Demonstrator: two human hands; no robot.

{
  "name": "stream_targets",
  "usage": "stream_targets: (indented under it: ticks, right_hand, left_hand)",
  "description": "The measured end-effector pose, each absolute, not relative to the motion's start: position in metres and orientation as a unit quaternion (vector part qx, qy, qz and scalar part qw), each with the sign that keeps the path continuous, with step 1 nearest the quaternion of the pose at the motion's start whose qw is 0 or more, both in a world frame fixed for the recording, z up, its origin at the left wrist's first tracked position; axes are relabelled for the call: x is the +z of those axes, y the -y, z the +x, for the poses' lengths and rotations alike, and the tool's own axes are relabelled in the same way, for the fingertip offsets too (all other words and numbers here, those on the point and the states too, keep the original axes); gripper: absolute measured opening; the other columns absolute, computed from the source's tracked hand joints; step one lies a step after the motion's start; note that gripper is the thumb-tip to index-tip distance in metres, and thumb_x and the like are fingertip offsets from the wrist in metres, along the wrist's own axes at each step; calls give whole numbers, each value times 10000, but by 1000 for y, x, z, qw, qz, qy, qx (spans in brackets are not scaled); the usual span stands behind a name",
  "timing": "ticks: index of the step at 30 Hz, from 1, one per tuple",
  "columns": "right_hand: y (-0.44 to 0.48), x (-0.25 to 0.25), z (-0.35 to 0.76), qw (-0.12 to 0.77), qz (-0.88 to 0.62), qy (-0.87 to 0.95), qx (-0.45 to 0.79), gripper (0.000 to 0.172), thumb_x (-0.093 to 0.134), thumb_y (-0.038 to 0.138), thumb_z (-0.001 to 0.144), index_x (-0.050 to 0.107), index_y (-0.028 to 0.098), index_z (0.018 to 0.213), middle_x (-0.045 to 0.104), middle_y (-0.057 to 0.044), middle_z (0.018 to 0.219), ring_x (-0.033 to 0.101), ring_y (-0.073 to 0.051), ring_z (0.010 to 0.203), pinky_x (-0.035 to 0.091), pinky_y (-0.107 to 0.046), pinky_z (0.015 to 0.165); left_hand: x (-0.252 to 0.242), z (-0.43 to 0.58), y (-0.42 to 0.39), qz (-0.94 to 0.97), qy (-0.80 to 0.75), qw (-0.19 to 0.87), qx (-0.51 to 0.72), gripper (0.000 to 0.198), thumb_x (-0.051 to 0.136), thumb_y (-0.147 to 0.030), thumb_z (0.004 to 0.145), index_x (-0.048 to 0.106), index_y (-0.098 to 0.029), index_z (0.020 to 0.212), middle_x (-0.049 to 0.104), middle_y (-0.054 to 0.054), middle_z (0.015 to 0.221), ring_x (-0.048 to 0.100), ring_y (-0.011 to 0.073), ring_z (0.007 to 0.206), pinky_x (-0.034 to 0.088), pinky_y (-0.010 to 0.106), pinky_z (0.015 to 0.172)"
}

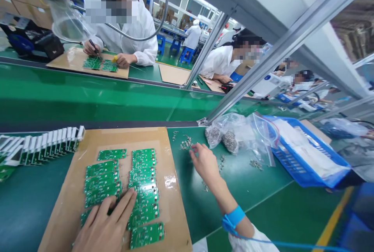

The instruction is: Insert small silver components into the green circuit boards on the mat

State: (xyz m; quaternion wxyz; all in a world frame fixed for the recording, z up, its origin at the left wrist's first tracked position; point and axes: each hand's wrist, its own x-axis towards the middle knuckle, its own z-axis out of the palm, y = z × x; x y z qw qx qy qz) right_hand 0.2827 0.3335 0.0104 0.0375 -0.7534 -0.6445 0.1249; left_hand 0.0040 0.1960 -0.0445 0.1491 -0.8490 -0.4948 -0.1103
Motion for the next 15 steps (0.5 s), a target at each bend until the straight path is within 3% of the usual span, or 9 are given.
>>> stream_targets:
  ticks: [5, 8, 10, 12, 15]
  right_hand:
    - [-341, 0, 293, 55, -751, 641, 150, 160, 519, 151, 964, 679, 157, 972, 662, -120, 1039, 635, -234, 912, 395, -308, 728]
    - [-329, 8, 288, 85, -727, 651, 203, 172, 504, 170, 961, 669, 156, 913, 663, -85, 941, 616, -195, 844, 404, -283, 709]
    - [-312, 17, 280, 135, -684, 627, 346, 203, 515, 274, 965, 656, 173, 859, 623, -24, 791, 553, -142, 686, 385, -248, 619]
    - [-289, 25, 267, 198, -601, 510, 583, 264, 592, 402, 919, 624, 178, 785, 519, 28, 667, 403, -98, 553, 292, -221, 513]
    - [-257, 28, 242, 204, -480, 301, 798, 368, 785, 463, 759, 570, 170, 699, 428, 61, 625, 250, -65, 523, 156, -207, 472]
  left_hand:
    - [-51, 4, -194, -843, 510, 126, -114, 591, 477, 125, 773, 710, -183, 1221, 719, 43, 1240, 592, 312, 964, 485, 470, 771]
    - [-39, 3, -197, -842, 504, 109, -161, 542, 435, 72, 829, 702, -201, 1214, 731, 8, 1205, 605, 275, 948, 493, 426, 742]
    - [-27, 6, -199, -837, 502, 65, -209, 422, 443, -52, 927, 666, -218, 1244, 736, -7, 1166, 616, 235, 956, 516, 374, 744]
    - [-15, 14, -199, -816, 517, -1, -259, 304, 456, -236, 1011, 626, -231, 1263, 736, -11, 1105, 622, 193, 963, 536, 309, 761]
    - [-3, 29, -197, -782, 528, -77, -323, 229, 463, -326, 1038, 621, -239, 1180, 726, -20, 1002, 627, 147, 927, 528, 248, 784]
